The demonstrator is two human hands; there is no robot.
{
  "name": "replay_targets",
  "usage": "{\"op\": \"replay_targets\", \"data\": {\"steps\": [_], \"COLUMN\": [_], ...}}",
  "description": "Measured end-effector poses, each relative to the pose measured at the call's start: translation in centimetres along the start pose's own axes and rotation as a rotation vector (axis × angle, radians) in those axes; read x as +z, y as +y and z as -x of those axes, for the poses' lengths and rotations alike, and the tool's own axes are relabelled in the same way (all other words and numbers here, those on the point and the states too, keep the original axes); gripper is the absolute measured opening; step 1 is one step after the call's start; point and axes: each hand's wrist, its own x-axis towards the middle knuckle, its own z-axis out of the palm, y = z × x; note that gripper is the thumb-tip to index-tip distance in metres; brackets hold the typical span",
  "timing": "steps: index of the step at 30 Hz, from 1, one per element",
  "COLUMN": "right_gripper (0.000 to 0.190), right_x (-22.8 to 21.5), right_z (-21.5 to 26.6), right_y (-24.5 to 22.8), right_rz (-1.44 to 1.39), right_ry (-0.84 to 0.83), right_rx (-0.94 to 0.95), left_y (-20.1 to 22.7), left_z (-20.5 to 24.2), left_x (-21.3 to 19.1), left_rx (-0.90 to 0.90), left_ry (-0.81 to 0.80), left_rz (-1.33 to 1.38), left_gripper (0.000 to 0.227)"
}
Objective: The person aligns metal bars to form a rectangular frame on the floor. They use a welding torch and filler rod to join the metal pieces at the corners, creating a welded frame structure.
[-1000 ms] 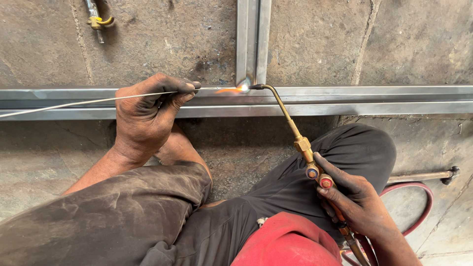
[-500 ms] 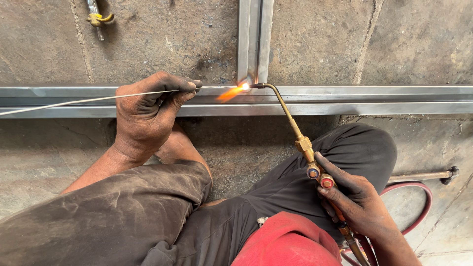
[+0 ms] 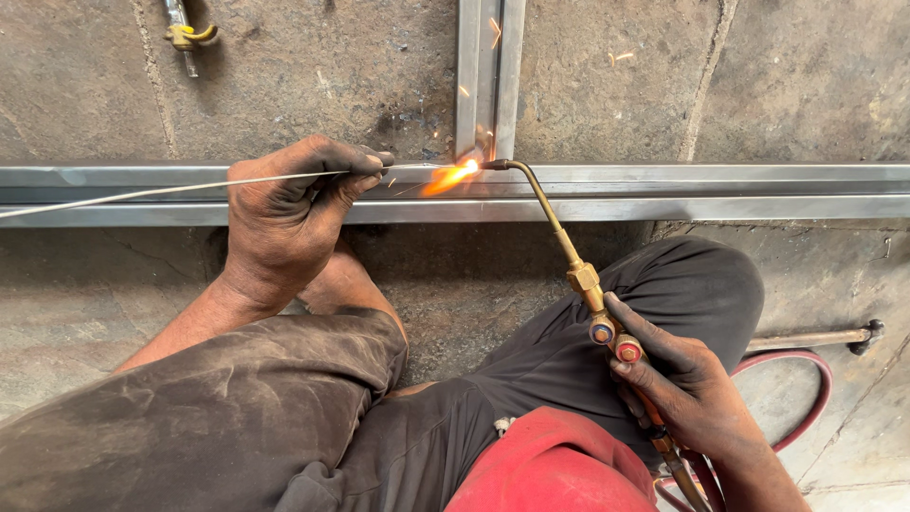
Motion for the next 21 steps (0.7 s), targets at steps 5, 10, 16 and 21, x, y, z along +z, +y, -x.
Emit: {"op": "replay_targets", "data": {"steps": [5,10,16,21], "right_gripper": [0.063,0.063,0.064,0.064], "right_x": [-0.05,-0.24,-0.40,-0.36], "right_z": [0.03,-0.02,-0.04,-0.05], "right_y": [0.17,0.47,0.65,0.43], "right_rz": [-0.009,-0.008,-0.019,-0.015], "right_ry": [0.009,-0.004,-0.017,-0.019], "right_rx": [0.001,-0.010,-0.015,-0.014], "left_y": [-0.16,-0.11,0.04,0.04], "left_z": [-0.01,-0.07,-0.16,-0.23], "left_x": [0.12,0.13,0.16,0.23], "left_rx": [0.003,0.008,-0.017,-0.005], "left_ry": [0.002,0.004,0.000,0.003], "left_rz": [-0.015,-0.023,-0.011,-0.018], "left_gripper": [0.004,0.004,0.003,0.002]}}
